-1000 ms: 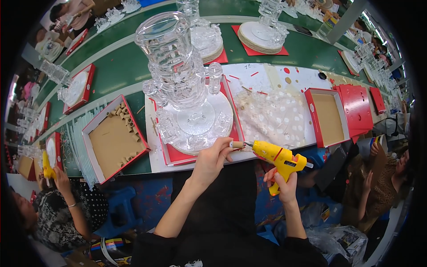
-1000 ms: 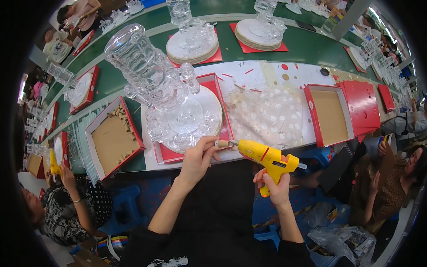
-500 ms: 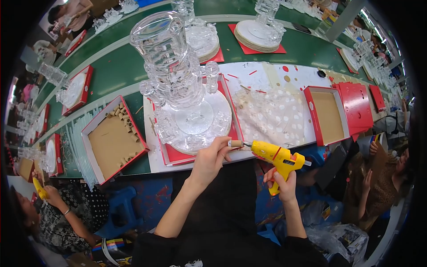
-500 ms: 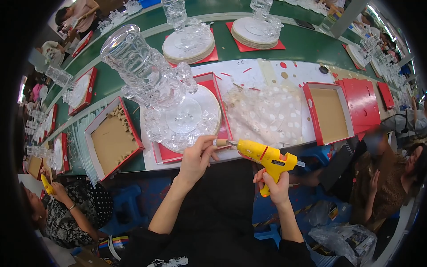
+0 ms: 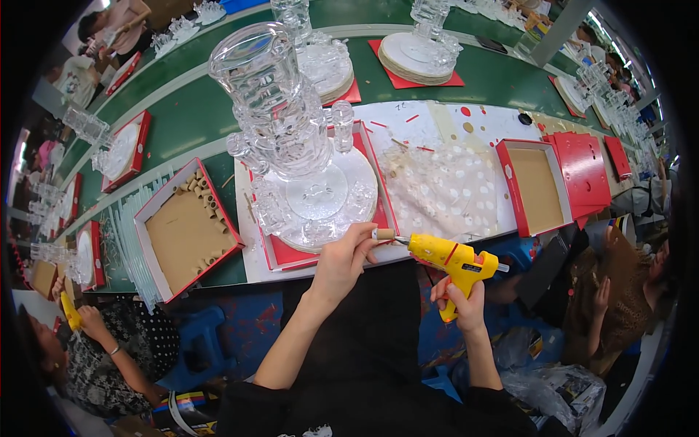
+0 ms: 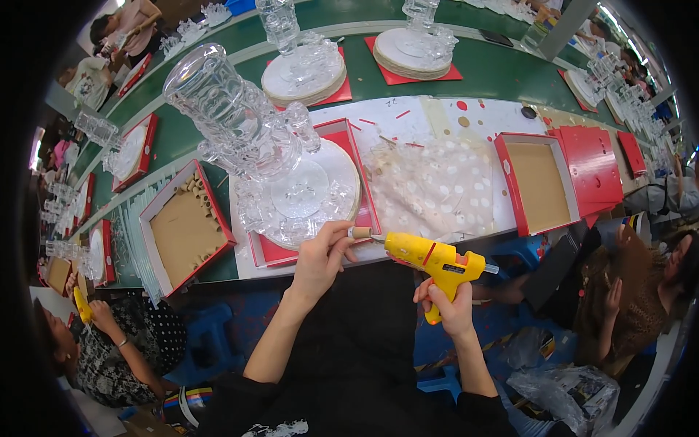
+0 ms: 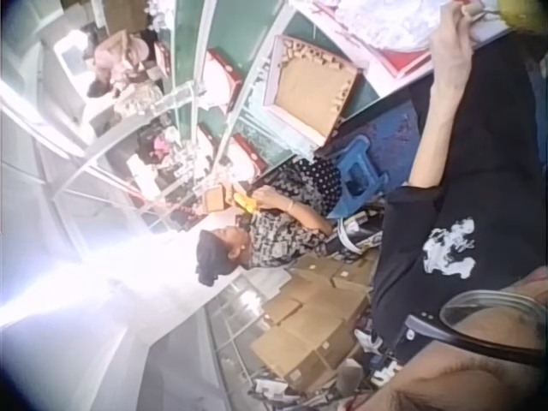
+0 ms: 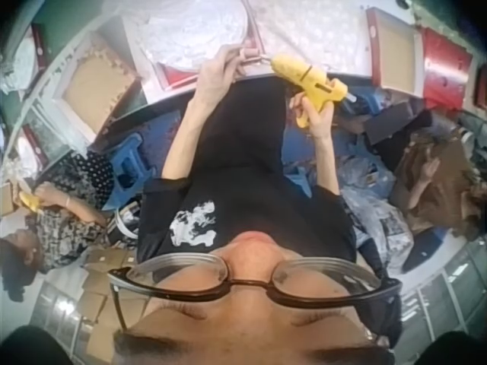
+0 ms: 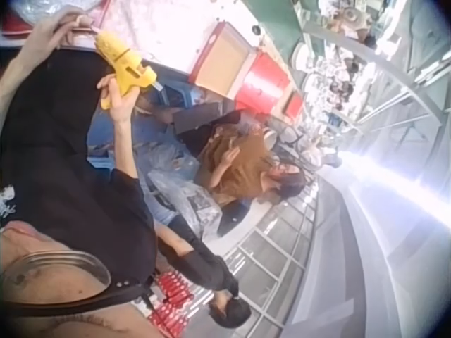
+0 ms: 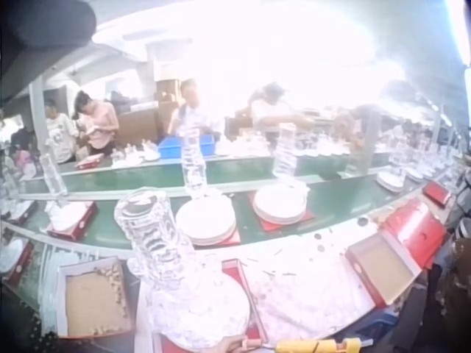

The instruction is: Assembling decorative glass trophies or items by using a glue gun to attach small components and then placing them in boxes.

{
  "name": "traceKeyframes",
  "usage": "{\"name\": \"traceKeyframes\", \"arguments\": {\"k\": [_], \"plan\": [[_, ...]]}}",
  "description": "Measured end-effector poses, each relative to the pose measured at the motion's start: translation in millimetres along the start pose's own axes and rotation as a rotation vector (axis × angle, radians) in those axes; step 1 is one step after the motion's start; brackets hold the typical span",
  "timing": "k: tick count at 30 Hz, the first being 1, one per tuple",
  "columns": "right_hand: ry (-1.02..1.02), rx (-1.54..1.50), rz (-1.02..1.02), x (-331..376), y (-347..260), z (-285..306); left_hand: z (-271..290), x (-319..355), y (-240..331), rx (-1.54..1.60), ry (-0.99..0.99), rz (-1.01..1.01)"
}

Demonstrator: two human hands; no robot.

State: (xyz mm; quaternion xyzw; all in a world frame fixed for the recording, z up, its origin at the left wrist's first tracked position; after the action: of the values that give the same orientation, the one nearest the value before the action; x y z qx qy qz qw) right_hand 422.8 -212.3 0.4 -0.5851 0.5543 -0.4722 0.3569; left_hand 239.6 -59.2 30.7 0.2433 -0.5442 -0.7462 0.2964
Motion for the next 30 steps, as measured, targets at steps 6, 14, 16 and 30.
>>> {"name": "traceKeyframes", "arguments": {"k": [6, 14, 16, 30], "plan": [[0.015, -0.003, 0.0, 0.8, -1.4, -0.2, 1.9, 0.1, 3.4, 0.033, 0.019, 0.015], [0.022, 0.027, 0.002, 0.0, -2.0, 0.5, 1.7, 0.4, 3.0, 0.042, 0.019, 0.034], [0.029, 0.032, 0.005, -0.1, -3.4, 0.3, 2.2, 0.3, 4.6, 0.035, 0.018, 0.031], [0.027, 0.039, 0.019, 0.5, -3.6, -2.5, 1.4, 0.0, -0.8, 0.03, 0.032, 0.035]]}}
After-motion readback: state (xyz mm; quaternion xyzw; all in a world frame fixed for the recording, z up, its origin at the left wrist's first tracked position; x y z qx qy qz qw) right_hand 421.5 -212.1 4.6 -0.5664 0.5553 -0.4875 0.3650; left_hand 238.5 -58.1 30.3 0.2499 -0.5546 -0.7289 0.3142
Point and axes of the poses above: each hand's wrist, its own x-axis away from the middle knuckle, its own z-axis out of the back of the hand, y = z × x, the point moved 9 cm from there along -x, towards the middle knuckle, and after that the axes turned 12 degrees about -y, right-handed, at the moved point
